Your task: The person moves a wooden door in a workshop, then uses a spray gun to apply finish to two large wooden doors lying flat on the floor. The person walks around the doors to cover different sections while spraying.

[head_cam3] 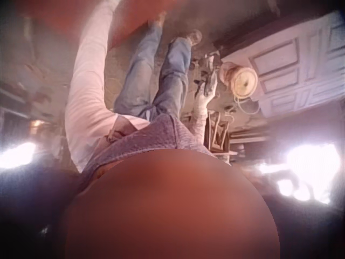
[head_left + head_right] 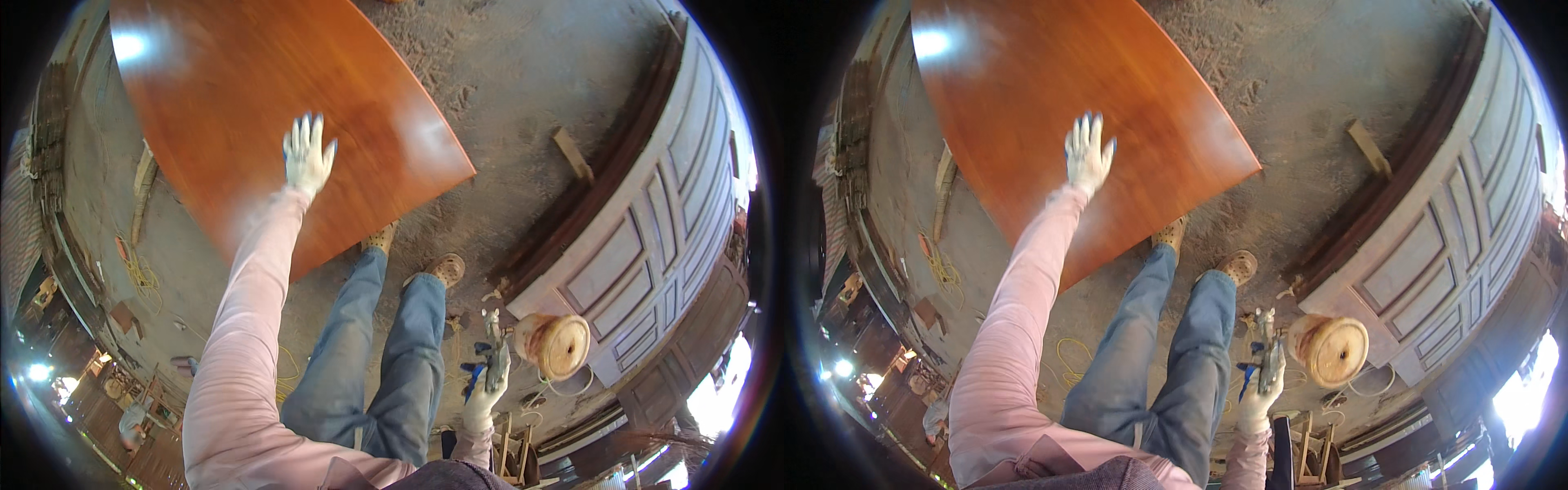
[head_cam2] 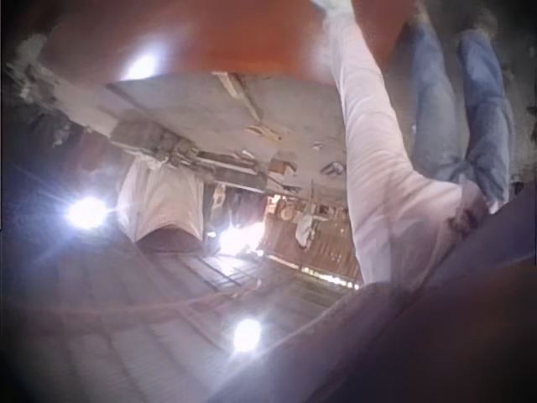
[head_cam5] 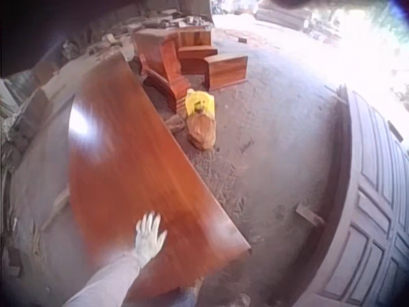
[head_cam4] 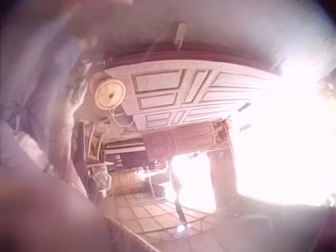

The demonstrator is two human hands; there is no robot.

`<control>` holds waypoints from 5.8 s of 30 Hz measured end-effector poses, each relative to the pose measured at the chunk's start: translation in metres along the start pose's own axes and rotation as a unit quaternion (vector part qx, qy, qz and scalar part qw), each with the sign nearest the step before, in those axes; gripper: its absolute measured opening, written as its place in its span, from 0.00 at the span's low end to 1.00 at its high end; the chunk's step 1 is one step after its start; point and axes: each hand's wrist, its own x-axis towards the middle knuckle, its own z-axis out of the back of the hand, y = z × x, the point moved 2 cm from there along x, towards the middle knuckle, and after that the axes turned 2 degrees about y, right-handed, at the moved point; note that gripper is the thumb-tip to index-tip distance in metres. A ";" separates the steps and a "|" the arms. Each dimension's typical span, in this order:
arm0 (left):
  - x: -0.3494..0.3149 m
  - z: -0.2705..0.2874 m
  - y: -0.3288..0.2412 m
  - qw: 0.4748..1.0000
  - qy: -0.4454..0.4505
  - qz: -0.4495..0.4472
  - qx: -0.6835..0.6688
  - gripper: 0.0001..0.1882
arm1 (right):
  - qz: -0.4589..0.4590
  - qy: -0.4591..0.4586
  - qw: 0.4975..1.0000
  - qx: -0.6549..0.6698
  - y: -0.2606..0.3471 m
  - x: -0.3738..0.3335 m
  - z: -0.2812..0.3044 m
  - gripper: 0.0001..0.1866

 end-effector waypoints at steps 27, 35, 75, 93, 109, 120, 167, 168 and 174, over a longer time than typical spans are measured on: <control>0.132 -0.147 -0.063 0.991 -0.121 0.050 0.018 0.32 | -0.184 0.046 0.974 0.122 -0.108 0.064 -0.063 0.24; 0.032 -0.149 -0.229 0.941 0.120 -0.263 -0.177 0.38 | -0.255 0.030 0.949 0.181 -0.120 0.041 -0.063 0.32; -0.172 0.183 -0.201 0.850 0.478 -0.206 0.083 0.19 | -0.182 -0.313 0.911 0.199 -0.042 -0.242 0.148 0.18; -0.211 0.254 -0.352 0.737 0.675 -0.005 -0.035 0.20 | -0.247 -0.588 0.733 0.235 -0.099 -0.395 0.315 0.20; -0.242 0.193 -0.652 0.755 0.636 -0.019 -0.160 0.10 | -0.219 -0.704 0.662 0.136 -0.269 -0.414 0.593 0.20; -0.346 0.206 -0.917 0.733 0.611 0.019 -0.298 0.09 | -0.207 -0.660 0.713 0.112 -0.299 -0.373 0.844 0.18; -0.291 0.132 -1.460 0.811 0.518 0.011 -0.272 0.14 | -0.116 -0.533 0.822 0.164 -0.563 -0.035 1.458 0.11; -0.250 0.121 -1.453 0.815 0.496 0.035 -0.296 0.13 | -0.111 -0.520 0.827 0.184 -0.546 0.012 1.475 0.12; -0.077 0.098 -1.421 0.723 0.323 0.282 -0.542 0.11 | -0.116 -0.512 0.841 0.131 -0.463 0.213 1.592 0.13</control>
